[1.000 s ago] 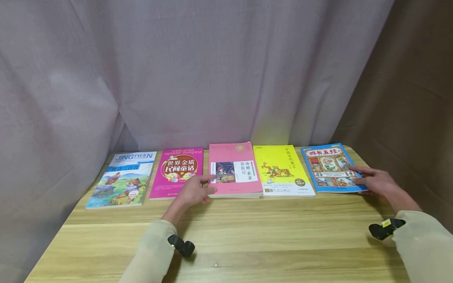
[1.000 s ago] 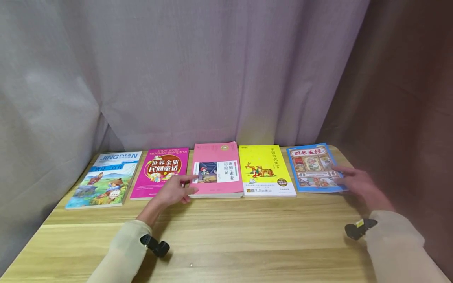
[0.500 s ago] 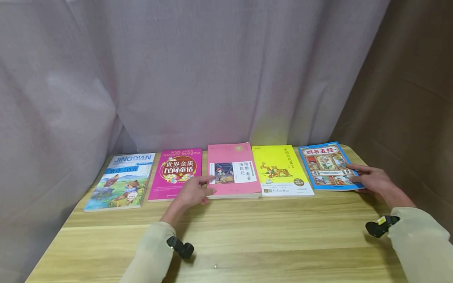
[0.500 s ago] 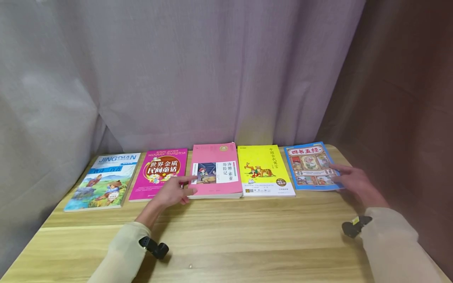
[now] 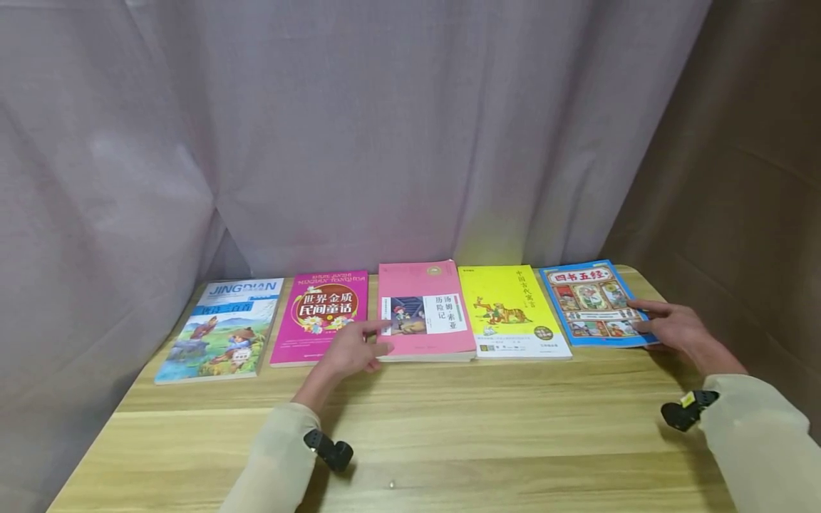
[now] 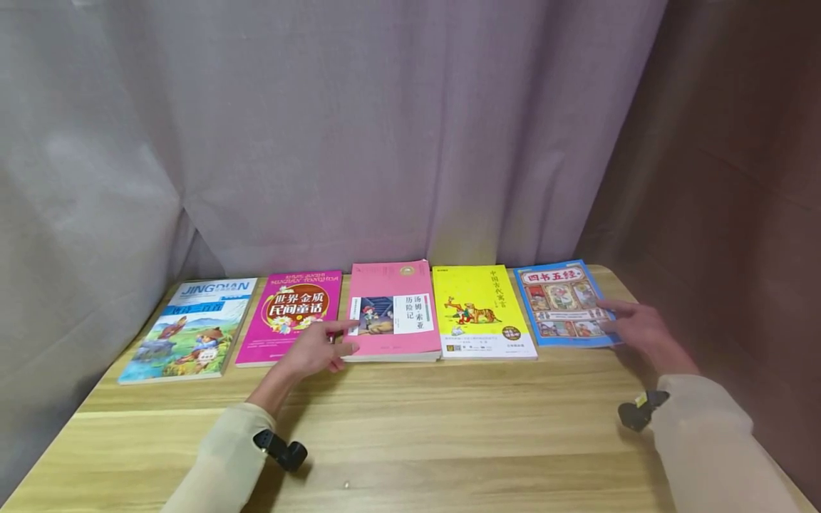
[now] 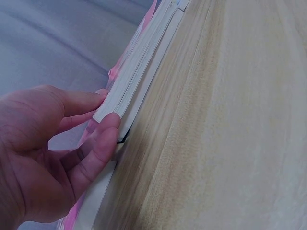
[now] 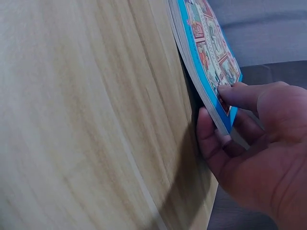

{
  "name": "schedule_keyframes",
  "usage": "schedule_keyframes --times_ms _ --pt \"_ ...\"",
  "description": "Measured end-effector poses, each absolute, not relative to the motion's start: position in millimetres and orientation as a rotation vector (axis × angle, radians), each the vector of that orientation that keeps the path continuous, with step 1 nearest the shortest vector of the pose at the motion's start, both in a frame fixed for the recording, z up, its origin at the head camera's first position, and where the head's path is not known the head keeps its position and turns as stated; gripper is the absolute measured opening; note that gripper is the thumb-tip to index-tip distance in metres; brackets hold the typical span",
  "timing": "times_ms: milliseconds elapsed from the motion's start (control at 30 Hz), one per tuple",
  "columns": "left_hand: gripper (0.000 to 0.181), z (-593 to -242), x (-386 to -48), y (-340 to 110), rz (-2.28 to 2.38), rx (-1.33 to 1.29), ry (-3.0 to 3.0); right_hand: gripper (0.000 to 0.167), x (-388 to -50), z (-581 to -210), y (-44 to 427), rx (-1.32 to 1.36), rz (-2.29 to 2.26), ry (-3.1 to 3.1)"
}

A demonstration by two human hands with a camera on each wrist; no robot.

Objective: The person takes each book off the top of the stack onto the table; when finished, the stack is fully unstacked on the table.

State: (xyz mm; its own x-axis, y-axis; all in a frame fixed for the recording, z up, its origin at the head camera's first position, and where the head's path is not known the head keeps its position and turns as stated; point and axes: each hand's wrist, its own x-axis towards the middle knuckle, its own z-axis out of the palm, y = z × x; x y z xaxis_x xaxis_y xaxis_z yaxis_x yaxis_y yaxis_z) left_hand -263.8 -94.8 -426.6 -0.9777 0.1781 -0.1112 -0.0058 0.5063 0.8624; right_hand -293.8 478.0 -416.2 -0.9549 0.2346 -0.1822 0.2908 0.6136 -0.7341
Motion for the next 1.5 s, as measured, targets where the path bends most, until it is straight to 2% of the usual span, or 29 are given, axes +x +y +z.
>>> schedule_keyframes --times_ms 233,633,867,1100,1500 --pt "0.051 -424 -265 -90 1.475 0.148 2.545 0.063 -285 -412 478 0.412 -1.035 2.941" --pt "0.067 -414 -267 -83 1.429 0.167 2.556 0.055 -272 -409 468 0.416 -0.808 3.15" --pt "0.069 -401 -279 -80 1.147 0.203 2.696 0.046 -270 -409 447 0.184 -0.691 3.327" --pt "0.074 -401 -285 -81 1.064 0.185 2.689 0.038 -266 -400 411 0.005 -0.82 3.312" --pt "0.072 -398 -285 -82 1.155 0.125 2.629 0.036 -265 -403 359 -0.194 -0.966 3.162"
